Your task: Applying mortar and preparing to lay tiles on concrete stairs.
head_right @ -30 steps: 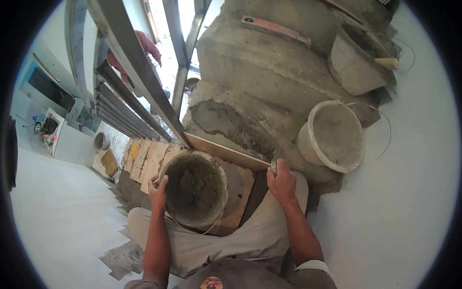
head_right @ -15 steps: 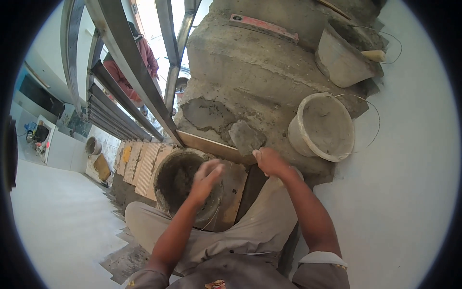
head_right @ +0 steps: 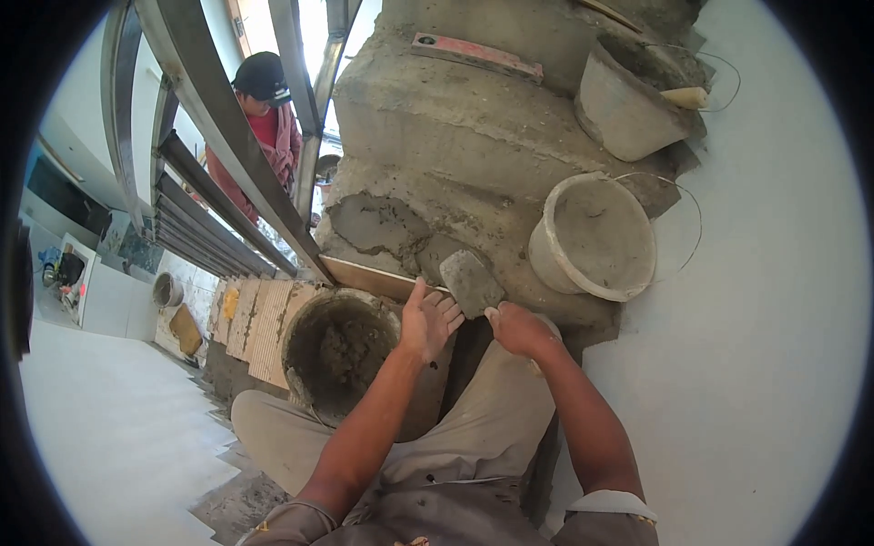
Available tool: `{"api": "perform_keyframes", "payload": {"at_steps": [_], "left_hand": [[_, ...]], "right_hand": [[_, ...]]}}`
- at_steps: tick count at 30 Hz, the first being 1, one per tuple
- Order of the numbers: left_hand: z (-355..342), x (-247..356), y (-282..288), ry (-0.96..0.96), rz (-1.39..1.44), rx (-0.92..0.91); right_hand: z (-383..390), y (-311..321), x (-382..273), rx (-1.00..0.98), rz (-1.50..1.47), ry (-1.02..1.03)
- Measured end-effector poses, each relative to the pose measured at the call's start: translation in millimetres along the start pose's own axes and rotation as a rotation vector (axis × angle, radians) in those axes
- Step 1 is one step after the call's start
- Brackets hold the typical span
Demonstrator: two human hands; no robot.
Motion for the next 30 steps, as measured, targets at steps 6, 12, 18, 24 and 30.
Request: {"api": "perform_keyframes", "payload": {"at_steps": [6,12,18,24,30], "left_hand": [[6.9,0.9,-5.5,-0.011,-0.008,-0.040],[9.6,-11.2,8.8,0.028,0.029,0.028],[7.0,-23.0,2.6,0.039,0.110,-0.010],[5.5,-22.7,-2.8,0.038,0.134,-0.070],[9.2,-20.9,1.6,0.051,0.050,-0.102]], "right_hand": [[40.2,-12.0,4.5,-0.213,-0.184,-0.037],[62.8,13.1,28.5,-0.085,-0.548,-0.142],[11.3,1.9,33.7,-0.147,-0.586,-0.210],[29.9,-25.8,20.6,-0.182,-0.385,-0.055],[79.0,-43.5,18.6,-0.235,-0.633,-0.133]]}}
Point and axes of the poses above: each hand's wrist, its own z-axis away from the middle knuckle, its own y-axis out of the back of the hand, x = y × z, the point moved 10 cm from there along -z, towards the middle knuckle, and after that the axes turned 9 degrees about z, right-handed, at the moved point
